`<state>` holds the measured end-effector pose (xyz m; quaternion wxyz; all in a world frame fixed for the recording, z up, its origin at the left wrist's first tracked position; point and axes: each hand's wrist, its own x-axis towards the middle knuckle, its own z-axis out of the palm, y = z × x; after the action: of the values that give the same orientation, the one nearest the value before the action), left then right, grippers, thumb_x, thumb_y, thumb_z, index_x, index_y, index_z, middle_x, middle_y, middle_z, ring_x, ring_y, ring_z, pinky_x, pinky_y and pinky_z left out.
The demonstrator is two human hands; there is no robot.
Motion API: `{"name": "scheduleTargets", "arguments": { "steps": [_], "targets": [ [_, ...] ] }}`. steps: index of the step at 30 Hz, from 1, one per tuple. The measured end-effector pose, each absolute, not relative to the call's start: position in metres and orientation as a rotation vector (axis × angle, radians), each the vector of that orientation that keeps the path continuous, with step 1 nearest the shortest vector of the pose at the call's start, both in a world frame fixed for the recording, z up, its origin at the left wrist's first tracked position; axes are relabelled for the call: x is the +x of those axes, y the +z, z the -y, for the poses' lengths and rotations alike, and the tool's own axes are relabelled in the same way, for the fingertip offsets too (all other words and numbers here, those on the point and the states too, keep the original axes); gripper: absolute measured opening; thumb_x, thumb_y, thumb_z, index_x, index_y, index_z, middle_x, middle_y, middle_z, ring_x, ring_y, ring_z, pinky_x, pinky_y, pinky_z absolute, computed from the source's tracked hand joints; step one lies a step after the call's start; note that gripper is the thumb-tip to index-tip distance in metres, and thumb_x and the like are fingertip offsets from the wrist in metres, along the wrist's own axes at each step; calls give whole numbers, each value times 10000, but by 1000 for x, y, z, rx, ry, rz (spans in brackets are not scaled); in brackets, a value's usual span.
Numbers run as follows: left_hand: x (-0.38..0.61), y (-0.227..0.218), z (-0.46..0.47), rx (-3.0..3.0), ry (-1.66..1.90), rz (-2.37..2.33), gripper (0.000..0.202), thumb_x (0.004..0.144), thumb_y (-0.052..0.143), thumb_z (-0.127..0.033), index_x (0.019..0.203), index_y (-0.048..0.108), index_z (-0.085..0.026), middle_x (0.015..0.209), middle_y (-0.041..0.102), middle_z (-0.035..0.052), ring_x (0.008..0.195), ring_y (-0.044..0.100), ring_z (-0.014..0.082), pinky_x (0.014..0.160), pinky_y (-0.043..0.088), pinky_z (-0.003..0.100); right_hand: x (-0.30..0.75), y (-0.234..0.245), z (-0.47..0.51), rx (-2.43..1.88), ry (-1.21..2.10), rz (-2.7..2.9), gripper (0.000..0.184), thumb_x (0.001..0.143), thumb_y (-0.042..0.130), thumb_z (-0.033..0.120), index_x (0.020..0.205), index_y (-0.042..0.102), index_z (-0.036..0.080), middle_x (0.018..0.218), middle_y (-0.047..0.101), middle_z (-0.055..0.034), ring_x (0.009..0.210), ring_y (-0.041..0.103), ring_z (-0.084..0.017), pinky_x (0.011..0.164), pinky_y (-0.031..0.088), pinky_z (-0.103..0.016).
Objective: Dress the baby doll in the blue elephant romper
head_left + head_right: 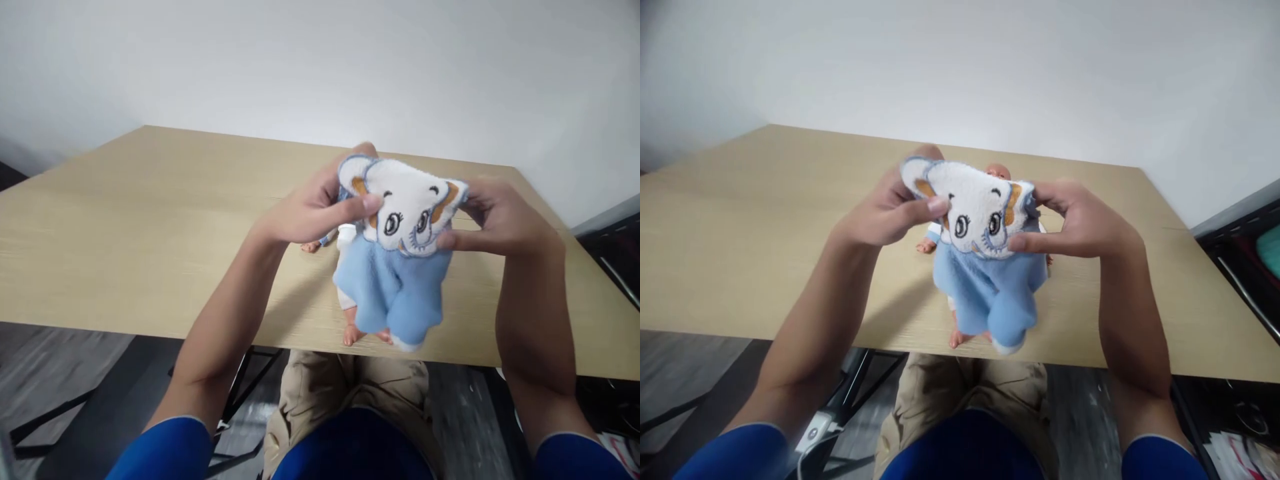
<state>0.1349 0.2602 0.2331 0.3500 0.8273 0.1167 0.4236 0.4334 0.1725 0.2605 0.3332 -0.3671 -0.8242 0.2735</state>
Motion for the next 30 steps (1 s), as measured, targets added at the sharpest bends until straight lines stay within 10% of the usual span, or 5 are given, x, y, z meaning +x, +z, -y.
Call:
{"name": "scheduleTargets", "arguments": {
  "steps": [7, 14, 19, 26, 30],
  "targets": [
    [145, 243, -288, 2268, 780, -223, 451, 1127, 662, -564, 1159, 661, -114, 1099, 683, -8, 1151, 827, 247, 946, 685, 405, 452, 220, -207, -828, 879, 1981, 497, 834, 936, 508, 1028, 835, 62, 1349, 877, -80, 1298, 821, -164, 1038, 612, -221],
    [121, 228, -319, 2252, 540, -238, 543, 1057, 775, -582, 961, 647, -63, 1114, 725, 32, 1180, 845, 328, 897, 707, 395, 452, 227, -200, -1011, 757, 1884, 437, 750, 932, 442, 870, 773, 53, 1027, 904, 45, 899, 834, -33, 788, 556, -130],
    [115, 234, -312, 2254, 542, -212, 527, 1110, 671, -545, 971, 656, -38, 996, 684, -14, 1063, 842, 223, 876, 657, 347, 472, 229, -208, -1258, 910, 2154, 495, 866, 754, 418, 1052, 813, -36, 1178, 896, -23, 1103, 826, -68, 893, 527, -149],
    [126, 238, -299, 2285, 582, -243, 263, 992, 899, -397, 1034, 740, -192, 925, 724, 3, 896, 727, 158, 793, 591, 228, 489, 223, -205, -1070, 833, 2129, 235, 814, 1056, 430, 946, 931, 281, 1080, 923, -48, 1010, 882, -283, 898, 738, -368],
    [124, 230, -304, 2260, 636, -278, 333, 958, 928, -469, 941, 722, -208, 849, 666, 1, 817, 677, 161, 725, 551, 255, 482, 228, -196, -1012, 735, 2003, 253, 743, 1100, 401, 856, 892, 310, 848, 851, -4, 820, 807, -224, 738, 671, -316]
  ]
}}
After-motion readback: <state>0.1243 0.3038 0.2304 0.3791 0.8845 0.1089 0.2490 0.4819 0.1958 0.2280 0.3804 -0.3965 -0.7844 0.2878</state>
